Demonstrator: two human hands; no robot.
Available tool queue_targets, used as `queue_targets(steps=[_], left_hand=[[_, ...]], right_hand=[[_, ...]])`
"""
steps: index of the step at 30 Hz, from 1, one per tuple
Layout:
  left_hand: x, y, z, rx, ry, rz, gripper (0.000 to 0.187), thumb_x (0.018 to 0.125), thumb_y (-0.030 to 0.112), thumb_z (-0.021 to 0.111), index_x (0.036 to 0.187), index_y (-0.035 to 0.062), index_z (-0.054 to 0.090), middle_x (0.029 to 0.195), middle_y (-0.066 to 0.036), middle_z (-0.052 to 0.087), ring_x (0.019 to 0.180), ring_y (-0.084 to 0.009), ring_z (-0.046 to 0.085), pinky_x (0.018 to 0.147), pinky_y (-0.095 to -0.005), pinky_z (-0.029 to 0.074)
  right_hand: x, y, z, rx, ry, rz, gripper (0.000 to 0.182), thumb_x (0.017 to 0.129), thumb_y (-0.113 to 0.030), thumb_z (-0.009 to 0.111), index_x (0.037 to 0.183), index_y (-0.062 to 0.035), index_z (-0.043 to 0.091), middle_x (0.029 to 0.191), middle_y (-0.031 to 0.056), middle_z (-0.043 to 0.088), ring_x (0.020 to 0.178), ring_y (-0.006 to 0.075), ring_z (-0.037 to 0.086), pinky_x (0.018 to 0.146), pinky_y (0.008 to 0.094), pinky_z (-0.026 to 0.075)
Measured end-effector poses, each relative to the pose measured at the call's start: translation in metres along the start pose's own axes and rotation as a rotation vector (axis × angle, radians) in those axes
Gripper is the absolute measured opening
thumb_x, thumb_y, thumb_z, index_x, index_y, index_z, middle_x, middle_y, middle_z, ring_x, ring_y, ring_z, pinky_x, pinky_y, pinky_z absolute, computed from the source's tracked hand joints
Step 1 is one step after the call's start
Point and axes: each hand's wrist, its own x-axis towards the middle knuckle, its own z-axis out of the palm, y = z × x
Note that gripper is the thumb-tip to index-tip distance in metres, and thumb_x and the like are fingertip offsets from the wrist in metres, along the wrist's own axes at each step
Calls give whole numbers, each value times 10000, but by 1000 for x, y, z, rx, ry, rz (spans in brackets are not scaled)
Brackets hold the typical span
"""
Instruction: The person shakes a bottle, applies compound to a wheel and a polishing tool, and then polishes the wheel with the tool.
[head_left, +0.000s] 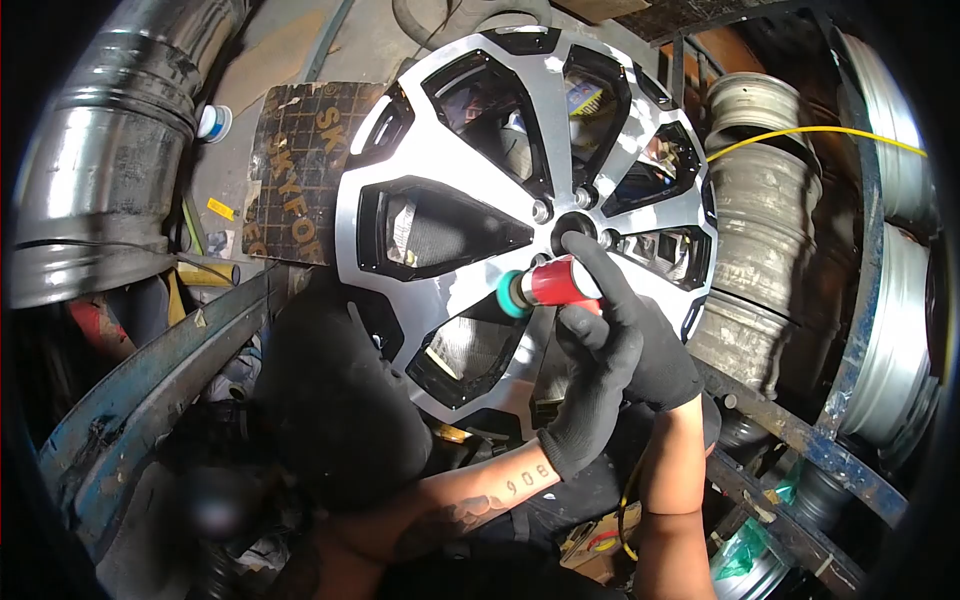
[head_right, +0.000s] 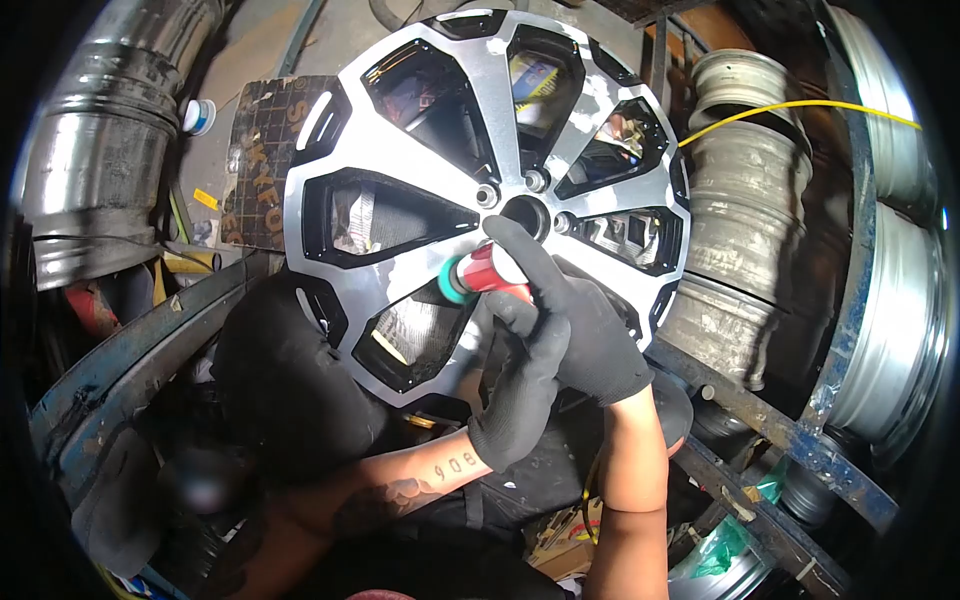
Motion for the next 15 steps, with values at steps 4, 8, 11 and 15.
queue_targets(steps=[4, 8, 11, 15], left_hand=[[6, -7, -10, 20, -26, 4, 581, 1065, 384, 545, 1487, 62, 309, 1369, -76, 460, 1275, -132, 473, 1052, -336, 439], [0, -3, -5, 81, -43, -72, 584, 1071, 380, 530, 1504, 69, 294, 1382, -81, 451, 1305, -143, 455, 1078, -337, 421], [5, -16, -12, 65, -93, -80, 606, 1077, 377, 512, 1527, 58, 261, 1427, -96, 416, 1344, -167, 427, 1118, -347, 388], [1, -5, -1, 114, -13, 32, 653, 1080, 378, 497, 1551, 24, 215, 1480, -120, 370, 1382, -197, 400, 1155, -368, 353]], right_hand=[[1, -11, 0, 4, 22, 207, 699, 1001, -431, 641, 1583, -165, 360, 1216, 214, 692, 995, 333, 723, 876, 387, 524], [3, 5, 1, -14, 14, -103, 719, 992, -495, 612, 1591, -204, 339, 1096, 261, 700, 995, 483, 677, 813, 484, 532], [-3, 2, -2, -55, 32, 23, 689, 1002, -503, 595, 1578, -198, 371, 1162, 238, 699, 994, 469, 687, 814, 476, 538], [-1, -7, 7, -39, 130, 49, 683, 994, -494, 608, 1569, -197, 390, 1215, 220, 690, 968, 460, 692, 826, 469, 541]])
